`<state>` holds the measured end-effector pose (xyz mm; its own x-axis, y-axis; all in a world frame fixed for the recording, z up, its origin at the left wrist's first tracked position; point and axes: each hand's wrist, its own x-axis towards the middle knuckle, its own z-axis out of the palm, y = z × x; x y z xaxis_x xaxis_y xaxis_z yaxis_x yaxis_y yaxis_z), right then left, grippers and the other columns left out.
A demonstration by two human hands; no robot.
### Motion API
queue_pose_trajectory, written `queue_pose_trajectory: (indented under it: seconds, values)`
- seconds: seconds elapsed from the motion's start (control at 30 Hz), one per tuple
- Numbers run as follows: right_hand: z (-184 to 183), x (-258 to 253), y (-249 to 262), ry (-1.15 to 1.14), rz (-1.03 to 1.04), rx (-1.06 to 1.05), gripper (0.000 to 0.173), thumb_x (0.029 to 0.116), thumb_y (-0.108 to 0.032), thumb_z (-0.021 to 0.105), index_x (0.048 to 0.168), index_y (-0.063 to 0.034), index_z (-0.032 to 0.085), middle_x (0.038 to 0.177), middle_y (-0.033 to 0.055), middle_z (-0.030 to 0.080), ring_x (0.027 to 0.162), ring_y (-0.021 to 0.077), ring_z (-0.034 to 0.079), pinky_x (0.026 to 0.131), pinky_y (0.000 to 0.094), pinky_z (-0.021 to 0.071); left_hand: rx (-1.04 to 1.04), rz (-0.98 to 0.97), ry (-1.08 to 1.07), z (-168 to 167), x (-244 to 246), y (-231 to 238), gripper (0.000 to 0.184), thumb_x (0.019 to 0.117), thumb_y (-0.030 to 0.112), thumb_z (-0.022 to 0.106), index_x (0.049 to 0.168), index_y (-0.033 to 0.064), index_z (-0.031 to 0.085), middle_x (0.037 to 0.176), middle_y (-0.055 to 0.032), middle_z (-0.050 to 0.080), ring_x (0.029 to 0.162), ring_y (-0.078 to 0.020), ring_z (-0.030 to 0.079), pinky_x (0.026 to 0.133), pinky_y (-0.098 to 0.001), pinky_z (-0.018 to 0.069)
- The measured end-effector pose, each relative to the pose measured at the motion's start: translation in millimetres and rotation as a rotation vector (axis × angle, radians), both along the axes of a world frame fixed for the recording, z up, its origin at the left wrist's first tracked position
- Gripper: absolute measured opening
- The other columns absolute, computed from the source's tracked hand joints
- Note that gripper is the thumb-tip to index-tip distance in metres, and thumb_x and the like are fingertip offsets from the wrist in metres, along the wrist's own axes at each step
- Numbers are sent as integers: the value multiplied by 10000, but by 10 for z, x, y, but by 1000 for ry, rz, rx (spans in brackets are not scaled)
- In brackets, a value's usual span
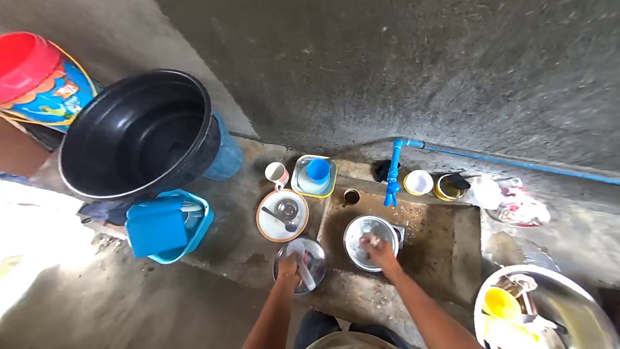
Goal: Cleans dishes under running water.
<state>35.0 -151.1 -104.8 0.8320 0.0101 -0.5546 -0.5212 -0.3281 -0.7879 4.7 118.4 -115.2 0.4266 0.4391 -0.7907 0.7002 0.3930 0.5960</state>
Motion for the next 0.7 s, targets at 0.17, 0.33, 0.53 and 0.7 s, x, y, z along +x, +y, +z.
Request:
queue_pose_trajectory:
  seconds: [0.17, 0.33, 0.53, 0.7]
  values:
    - [-83, 608, -892, -31, -213, -191, 536, 1043, -312, 601, 1423, 20, 423, 1138, 224, 652, 966, 297, 678, 882, 481, 550, 223, -400, 204, -199, -241, 215, 330, 1023, 89, 576, 1292, -102, 556, 1136, -257, 650, 980, -316, 659, 885, -474, 548]
    - [34, 1319, -1439, 14, -215, -360, 627, 1011, -373, 652, 1434, 50, 463, 1320, 298, 596, 1222, 413, 598, 1049, 544, 469, 564, -587, 286, -26, -87, 104, 673, 988, 207, 675, 1519, -70, 369, 1498, -384, 396, 1404, -531, 386, 1151, -628, 317]
    - [35, 1751, -1631, -73, -243, -349, 551, 1030, -317, 604, 1447, 28, 502, 1450, 319, 495, 1355, 434, 489, 1127, 542, 402, 599, -953, -208, 194, 258, -771, 514, 990, 82, 601, 1472, -45, 474, 1442, -318, 504, 1296, -433, 548, 1081, -522, 466]
    - [-544, 1092, -1118, 216, -161, 62, 338, 1065, -88, 491, 1349, 89, 538, 1145, 245, 669, 940, 295, 702, 850, 435, 592, 317, -1021, 31, -567, 596, -1370, 542, 1083, 185, 477, 1565, -15, 330, 1576, -293, 362, 1445, -406, 410, 1199, -484, 342]
